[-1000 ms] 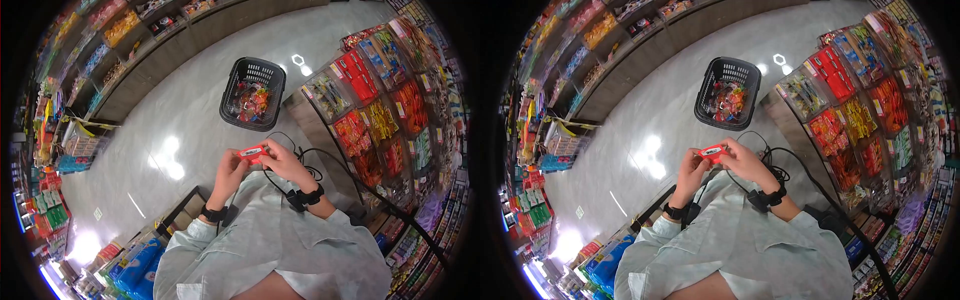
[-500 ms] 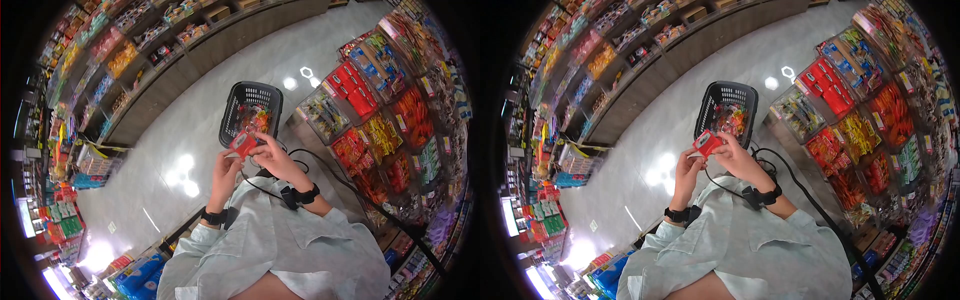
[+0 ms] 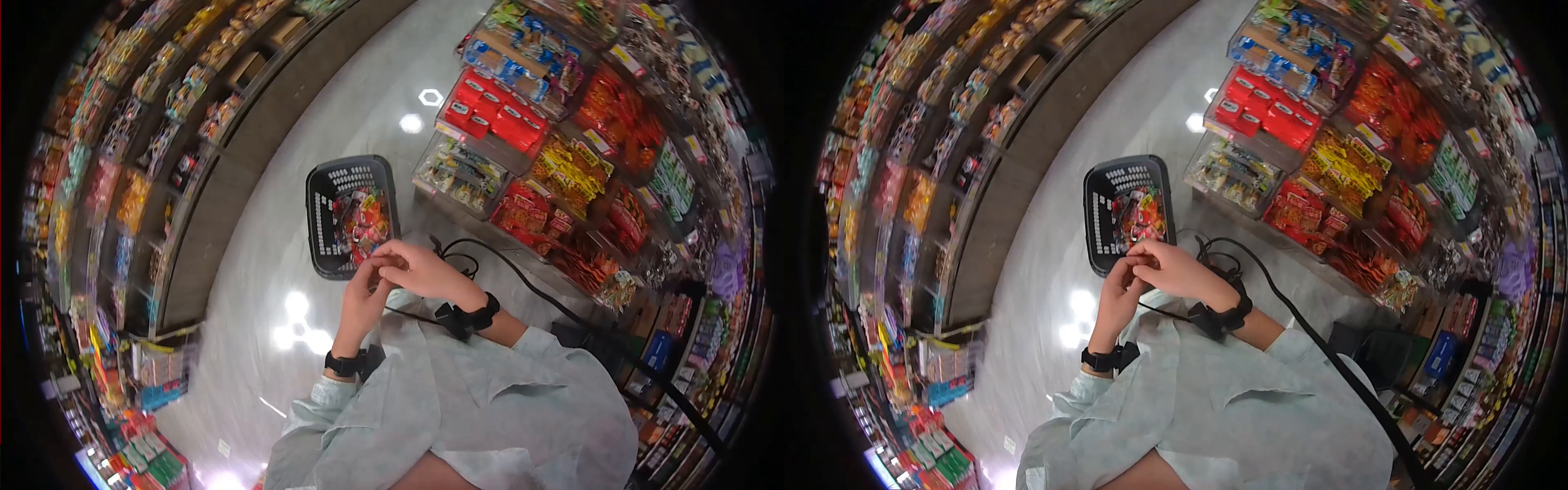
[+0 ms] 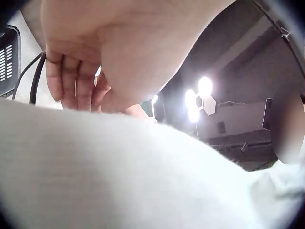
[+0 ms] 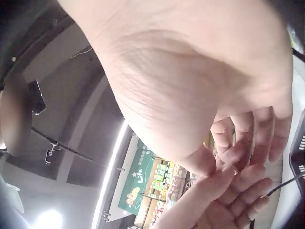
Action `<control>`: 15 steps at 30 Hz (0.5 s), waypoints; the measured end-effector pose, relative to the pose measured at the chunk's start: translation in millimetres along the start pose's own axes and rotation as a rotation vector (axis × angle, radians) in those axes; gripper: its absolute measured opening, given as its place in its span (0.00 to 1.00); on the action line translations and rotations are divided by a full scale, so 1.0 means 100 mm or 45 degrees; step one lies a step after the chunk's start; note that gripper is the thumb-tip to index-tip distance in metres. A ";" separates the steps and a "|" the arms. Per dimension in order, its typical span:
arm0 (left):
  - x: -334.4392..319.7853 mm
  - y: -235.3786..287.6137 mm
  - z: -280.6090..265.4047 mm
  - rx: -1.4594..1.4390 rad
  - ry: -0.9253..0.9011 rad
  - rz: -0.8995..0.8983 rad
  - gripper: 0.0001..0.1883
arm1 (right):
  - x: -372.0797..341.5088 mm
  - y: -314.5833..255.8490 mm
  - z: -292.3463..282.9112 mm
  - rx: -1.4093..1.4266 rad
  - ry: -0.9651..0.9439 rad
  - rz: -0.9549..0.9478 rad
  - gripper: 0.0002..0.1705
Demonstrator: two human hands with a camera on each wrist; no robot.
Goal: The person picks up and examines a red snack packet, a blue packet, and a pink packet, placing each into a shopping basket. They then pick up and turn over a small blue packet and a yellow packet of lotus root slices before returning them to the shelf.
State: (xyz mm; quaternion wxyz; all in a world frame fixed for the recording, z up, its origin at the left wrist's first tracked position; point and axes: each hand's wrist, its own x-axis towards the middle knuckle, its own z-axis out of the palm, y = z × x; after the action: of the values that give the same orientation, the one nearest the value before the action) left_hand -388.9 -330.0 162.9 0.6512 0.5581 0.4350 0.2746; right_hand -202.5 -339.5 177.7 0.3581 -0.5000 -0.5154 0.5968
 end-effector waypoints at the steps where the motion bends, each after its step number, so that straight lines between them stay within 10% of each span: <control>1: 0.04 0.03 -0.01 0.034 -0.043 0.014 0.14 | -0.01 0.02 0.00 -0.001 0.034 0.013 0.18; 15: -0.14 -0.34 -0.70 -0.063 -0.476 -0.157 0.11 | -0.13 -0.10 0.77 -0.086 0.254 0.245 0.21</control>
State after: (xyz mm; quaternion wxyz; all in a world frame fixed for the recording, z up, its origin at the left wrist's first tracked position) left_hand -461.2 -315.1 134.0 0.7497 0.5555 0.3329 0.1364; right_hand -274.7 -369.0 188.4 0.3316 -0.6158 -0.4465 0.5581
